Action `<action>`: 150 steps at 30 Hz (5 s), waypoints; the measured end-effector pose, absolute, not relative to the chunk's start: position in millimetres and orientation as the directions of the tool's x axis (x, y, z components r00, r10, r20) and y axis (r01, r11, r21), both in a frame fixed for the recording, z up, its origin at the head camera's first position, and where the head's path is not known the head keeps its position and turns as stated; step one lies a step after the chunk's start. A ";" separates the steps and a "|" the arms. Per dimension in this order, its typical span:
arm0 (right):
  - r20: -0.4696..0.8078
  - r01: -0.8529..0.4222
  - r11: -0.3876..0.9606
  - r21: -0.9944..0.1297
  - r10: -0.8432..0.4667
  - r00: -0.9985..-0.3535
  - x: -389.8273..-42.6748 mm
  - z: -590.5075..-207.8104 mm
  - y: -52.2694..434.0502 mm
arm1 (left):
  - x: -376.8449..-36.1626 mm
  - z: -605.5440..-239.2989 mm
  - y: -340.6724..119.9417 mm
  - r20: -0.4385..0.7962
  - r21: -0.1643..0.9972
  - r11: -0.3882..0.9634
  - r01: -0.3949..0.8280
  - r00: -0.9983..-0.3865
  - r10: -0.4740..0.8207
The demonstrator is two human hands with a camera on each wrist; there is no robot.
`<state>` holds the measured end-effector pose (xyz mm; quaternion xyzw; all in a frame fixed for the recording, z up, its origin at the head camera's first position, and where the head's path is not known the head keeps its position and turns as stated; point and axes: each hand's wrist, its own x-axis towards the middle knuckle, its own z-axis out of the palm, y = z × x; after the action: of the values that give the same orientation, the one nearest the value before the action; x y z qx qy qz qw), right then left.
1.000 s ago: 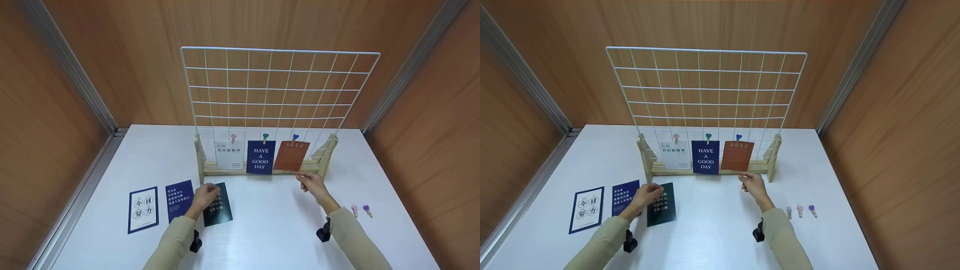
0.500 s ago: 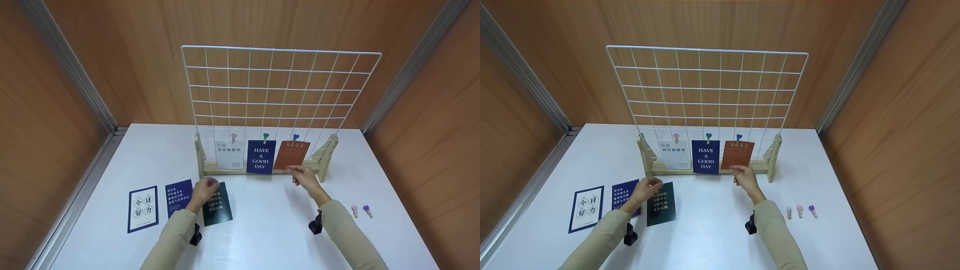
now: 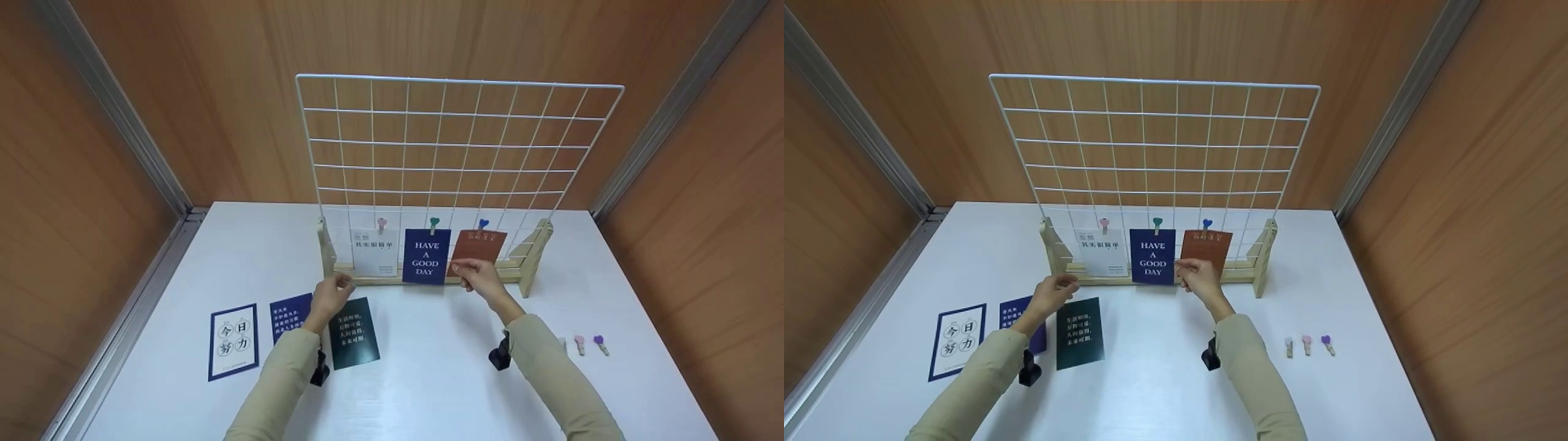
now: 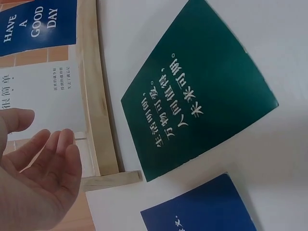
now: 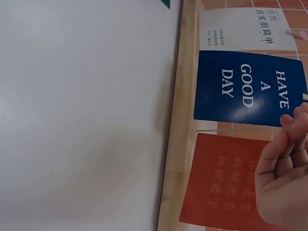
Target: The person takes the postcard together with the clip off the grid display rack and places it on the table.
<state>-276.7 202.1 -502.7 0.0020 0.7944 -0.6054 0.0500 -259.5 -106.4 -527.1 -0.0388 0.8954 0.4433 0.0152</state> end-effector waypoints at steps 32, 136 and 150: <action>-0.066 0.043 0.184 -0.982 -0.120 -0.991 -298.4 -470.1 140.0 | -282.7 -512.0 -104.0 -0.043 0.779 0.622 -0.081 -0.996 -0.075; 0.039 -0.061 0.220 -0.974 -0.102 -0.994 -330.8 -452.8 62.7 | -309.0 -524.6 -91.9 -0.083 0.816 0.557 -0.151 -0.986 -0.146; 0.060 -0.088 0.271 -0.958 -0.107 -0.992 -334.3 -452.8 59.9 | -307.5 -527.2 -93.2 -0.061 0.821 0.554 -0.140 -0.985 -0.159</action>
<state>-334.3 59.9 -452.8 -0.0611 0.7973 -0.6005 0.0081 -307.5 -93.2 -527.2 -0.0851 0.8814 0.4646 -0.0102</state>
